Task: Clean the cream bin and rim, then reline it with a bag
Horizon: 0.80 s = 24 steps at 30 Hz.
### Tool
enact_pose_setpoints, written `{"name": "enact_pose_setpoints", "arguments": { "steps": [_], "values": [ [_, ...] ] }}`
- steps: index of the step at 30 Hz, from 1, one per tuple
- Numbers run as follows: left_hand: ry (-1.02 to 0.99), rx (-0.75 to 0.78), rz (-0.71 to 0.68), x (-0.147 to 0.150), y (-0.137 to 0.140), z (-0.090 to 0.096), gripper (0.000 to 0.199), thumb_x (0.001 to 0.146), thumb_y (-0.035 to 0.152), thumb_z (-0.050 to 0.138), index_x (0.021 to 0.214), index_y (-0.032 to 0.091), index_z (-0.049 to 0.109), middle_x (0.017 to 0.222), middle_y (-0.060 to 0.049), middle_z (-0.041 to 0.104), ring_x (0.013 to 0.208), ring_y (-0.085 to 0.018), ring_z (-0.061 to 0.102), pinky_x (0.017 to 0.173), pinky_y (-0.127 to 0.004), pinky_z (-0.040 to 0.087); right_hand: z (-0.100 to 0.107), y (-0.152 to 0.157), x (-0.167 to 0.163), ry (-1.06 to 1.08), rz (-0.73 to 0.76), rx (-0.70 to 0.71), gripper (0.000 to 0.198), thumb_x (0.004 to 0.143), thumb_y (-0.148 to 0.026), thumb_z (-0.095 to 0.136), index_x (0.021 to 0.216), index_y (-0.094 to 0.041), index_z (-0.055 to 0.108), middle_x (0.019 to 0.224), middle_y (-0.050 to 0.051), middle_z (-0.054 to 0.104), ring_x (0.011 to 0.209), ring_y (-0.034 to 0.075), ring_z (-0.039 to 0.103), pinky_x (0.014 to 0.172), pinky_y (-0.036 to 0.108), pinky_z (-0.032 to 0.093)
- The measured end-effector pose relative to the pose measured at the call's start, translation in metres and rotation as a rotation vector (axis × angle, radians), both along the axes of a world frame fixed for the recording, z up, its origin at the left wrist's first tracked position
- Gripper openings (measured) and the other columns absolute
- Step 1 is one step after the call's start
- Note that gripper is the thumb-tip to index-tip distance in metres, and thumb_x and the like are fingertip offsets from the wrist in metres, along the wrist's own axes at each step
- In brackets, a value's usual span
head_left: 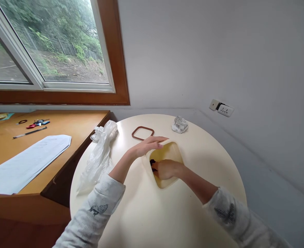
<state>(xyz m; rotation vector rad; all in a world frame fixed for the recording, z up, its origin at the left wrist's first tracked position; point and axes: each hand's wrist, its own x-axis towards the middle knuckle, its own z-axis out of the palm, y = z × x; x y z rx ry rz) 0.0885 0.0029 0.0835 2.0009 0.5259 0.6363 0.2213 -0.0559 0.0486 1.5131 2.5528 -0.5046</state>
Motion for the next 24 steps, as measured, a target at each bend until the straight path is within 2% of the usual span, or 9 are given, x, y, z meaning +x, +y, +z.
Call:
{"name": "enact_pose_setpoints", "arguments": {
  "steps": [2,5,8,12,15,18,21,24],
  "values": [
    [0.036,-0.077,-0.079,-0.001,0.0,0.001,0.042,0.08,0.031,0.043,0.118,0.025,0.059,0.114,-0.001,0.063,0.108,-0.027,0.053,0.087,-0.034,0.043,-0.005,0.006,-0.003,-0.059,0.019,-0.034,0.018,0.079,-0.025,0.05,0.088,-0.022,0.065,0.078,0.005,0.069,0.063,0.018,0.062,0.052,0.027,0.044],
    [0.024,-0.106,-0.081,0.0,-0.001,0.004,0.043,0.08,0.031,0.042,0.119,0.024,0.059,0.11,-0.002,0.065,0.103,-0.027,0.055,0.085,-0.034,0.043,-0.004,0.005,-0.004,-0.139,0.02,-0.023,0.022,0.08,-0.021,0.048,0.096,-0.022,0.064,0.091,0.008,0.068,0.078,0.024,0.064,0.062,0.033,0.047],
    [0.023,-0.137,-0.113,0.003,-0.002,0.005,0.043,0.079,0.03,0.041,0.117,0.025,0.06,0.107,-0.001,0.066,0.096,-0.025,0.058,0.081,-0.034,0.044,0.002,-0.007,0.0,-0.19,0.006,0.001,0.023,0.078,-0.018,0.05,0.096,-0.017,0.064,0.094,0.012,0.068,0.086,0.029,0.062,0.07,0.039,0.046],
    [0.017,-0.159,-0.117,0.006,-0.001,0.007,0.04,0.078,0.03,0.043,0.112,0.025,0.063,0.106,-0.001,0.067,0.094,-0.026,0.059,0.078,-0.033,0.045,0.015,-0.034,0.018,-0.17,0.03,0.044,0.023,0.08,-0.017,0.049,0.098,-0.015,0.064,0.097,0.013,0.067,0.091,0.027,0.061,0.083,0.038,0.043],
    [0.012,-0.192,-0.152,0.006,0.001,0.009,0.042,0.076,0.027,0.044,0.113,0.02,0.063,0.108,-0.003,0.066,0.094,-0.026,0.06,0.078,-0.033,0.046,0.022,-0.06,0.036,-0.032,0.088,0.164,0.031,0.087,-0.02,0.037,0.108,-0.015,0.06,0.103,0.012,0.066,0.096,0.024,0.06,0.091,0.039,0.039],
    [0.017,-0.243,-0.198,0.004,0.007,0.01,0.044,0.077,0.025,0.043,0.116,0.017,0.061,0.107,-0.005,0.066,0.095,-0.025,0.06,0.08,-0.033,0.046,0.017,-0.078,0.048,0.1,0.12,0.279,0.035,0.087,-0.019,0.037,0.119,-0.017,0.053,0.111,0.01,0.063,0.105,0.021,0.056,0.099,0.039,0.033],
    [-0.001,-0.261,-0.163,0.0,0.015,0.009,0.042,0.077,0.025,0.042,0.114,0.017,0.062,0.104,-0.005,0.067,0.096,-0.025,0.06,0.082,-0.033,0.045,0.003,-0.078,0.054,0.154,0.145,0.435,0.04,0.083,-0.012,0.04,0.122,-0.014,0.049,0.114,0.01,0.061,0.109,0.021,0.053,0.104,0.039,0.028],
    [-0.017,-0.237,-0.091,-0.004,0.021,0.007,0.04,0.079,0.028,0.045,0.112,0.016,0.063,0.106,-0.007,0.067,0.099,-0.026,0.06,0.084,-0.034,0.045,-0.011,-0.068,0.056,0.168,0.187,0.592,0.035,0.086,-0.006,0.033,0.113,-0.013,0.054,0.105,0.011,0.065,0.099,0.019,0.057,0.098,0.037,0.033]
  ]
}}
